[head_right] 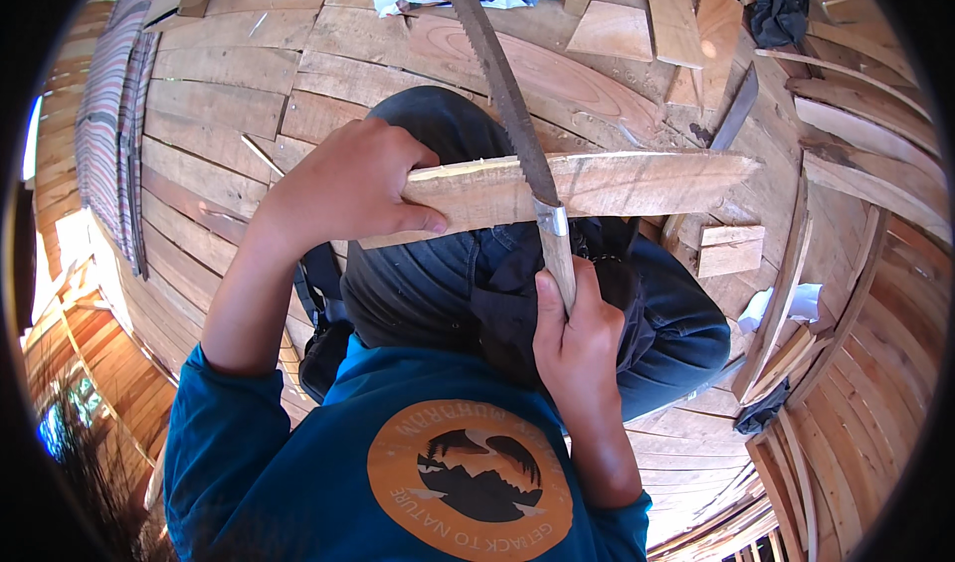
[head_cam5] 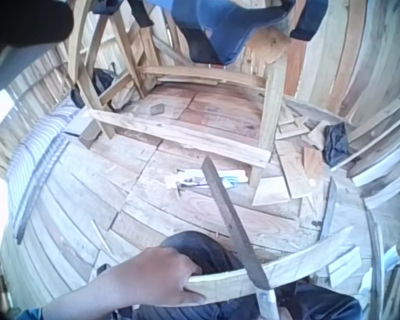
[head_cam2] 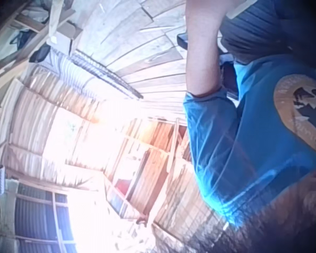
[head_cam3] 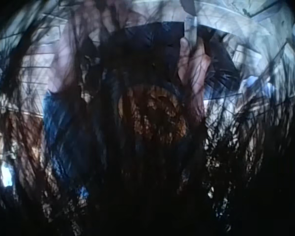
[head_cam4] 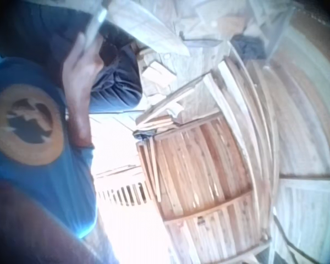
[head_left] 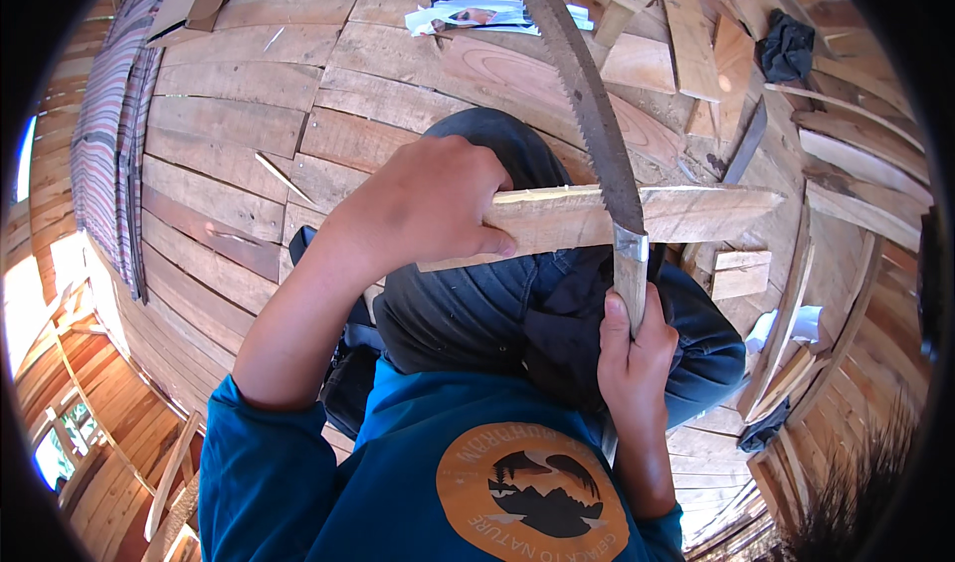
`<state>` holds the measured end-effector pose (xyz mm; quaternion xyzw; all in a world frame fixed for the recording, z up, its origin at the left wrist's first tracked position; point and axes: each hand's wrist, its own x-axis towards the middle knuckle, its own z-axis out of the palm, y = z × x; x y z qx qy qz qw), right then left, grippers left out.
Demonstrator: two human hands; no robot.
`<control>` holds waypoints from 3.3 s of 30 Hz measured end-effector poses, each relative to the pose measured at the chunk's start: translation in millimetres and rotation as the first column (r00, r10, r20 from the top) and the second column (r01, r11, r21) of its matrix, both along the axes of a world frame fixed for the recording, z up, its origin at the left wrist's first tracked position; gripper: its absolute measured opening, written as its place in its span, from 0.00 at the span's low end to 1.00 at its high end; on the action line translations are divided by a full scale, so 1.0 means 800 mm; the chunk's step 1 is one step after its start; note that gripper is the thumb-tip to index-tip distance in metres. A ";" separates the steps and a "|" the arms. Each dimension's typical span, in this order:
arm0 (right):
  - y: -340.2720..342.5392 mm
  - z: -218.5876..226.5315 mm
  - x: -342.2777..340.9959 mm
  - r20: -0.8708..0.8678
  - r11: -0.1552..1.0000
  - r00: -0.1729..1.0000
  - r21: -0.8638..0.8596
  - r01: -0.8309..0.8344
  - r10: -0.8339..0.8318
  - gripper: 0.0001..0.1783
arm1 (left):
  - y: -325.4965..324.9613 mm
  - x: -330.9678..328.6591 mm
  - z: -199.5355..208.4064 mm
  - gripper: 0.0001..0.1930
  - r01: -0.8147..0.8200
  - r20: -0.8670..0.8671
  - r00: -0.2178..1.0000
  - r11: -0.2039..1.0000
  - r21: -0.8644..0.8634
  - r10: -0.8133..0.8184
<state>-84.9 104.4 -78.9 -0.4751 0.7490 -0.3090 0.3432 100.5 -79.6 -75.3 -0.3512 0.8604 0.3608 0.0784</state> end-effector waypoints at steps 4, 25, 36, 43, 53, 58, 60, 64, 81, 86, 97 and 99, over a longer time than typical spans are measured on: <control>0.002 -0.004 -0.002 0.032 1.000 0.999 0.011 0.004 -0.005 0.13 | 0.000 -0.001 0.003 0.22 0.008 0.022 1.000 1.000 0.001 -0.008; 0.079 0.030 -0.027 -0.040 0.975 0.998 0.217 -0.040 0.050 0.08 | 0.004 -0.011 0.000 0.25 -0.080 0.100 0.993 0.983 0.165 0.065; 0.016 0.025 -0.021 0.008 0.998 1.000 0.062 -0.008 0.007 0.10 | 0.006 -0.005 -0.005 0.26 -0.065 0.044 0.997 0.989 0.131 0.060; 0.064 0.032 -0.028 -0.043 0.977 0.996 0.201 -0.066 0.076 0.09 | 0.006 -0.009 -0.010 0.27 -0.085 0.039 0.996 0.989 0.124 0.080; 0.005 0.018 -0.015 -0.054 0.998 0.997 0.017 -0.060 0.061 0.09 | 0.005 -0.008 -0.008 0.28 -0.097 0.090 0.992 0.982 0.161 0.083; 0.057 0.052 -0.031 -0.076 0.983 0.995 0.179 -0.042 0.057 0.09 | 0.008 -0.012 -0.009 0.29 -0.090 0.084 0.993 0.988 0.124 0.080; 0.061 0.030 -0.025 -0.055 0.983 0.996 0.171 -0.061 0.071 0.09 | 0.009 -0.010 -0.009 0.28 -0.113 0.081 0.991 0.986 0.121 0.104; 0.027 0.001 -0.011 0.017 0.999 1.000 0.047 0.003 -0.003 0.09 | 0.008 -0.017 -0.011 0.29 -0.099 0.099 0.991 0.988 0.120 0.088; 0.014 -0.004 -0.024 0.016 0.997 0.998 0.027 -0.065 0.065 0.09 | 0.012 -0.016 -0.003 0.27 -0.135 0.098 0.988 0.982 0.132 0.123; -0.014 0.001 -0.030 0.009 0.993 0.993 -0.015 -0.116 0.116 0.10 | 0.005 -0.008 -0.011 0.28 -0.095 0.060 0.994 0.982 0.166 0.087; 0.003 -0.004 -0.018 0.024 0.994 0.994 0.028 -0.110 0.109 0.09 | 0.011 -0.019 -0.003 0.26 -0.133 0.128 0.985 0.983 0.129 0.117; -0.024 -0.017 -0.008 0.008 0.993 0.993 0.007 -0.117 0.117 0.10 | 0.009 -0.018 -0.004 0.27 -0.117 0.086 0.991 0.981 0.156 0.105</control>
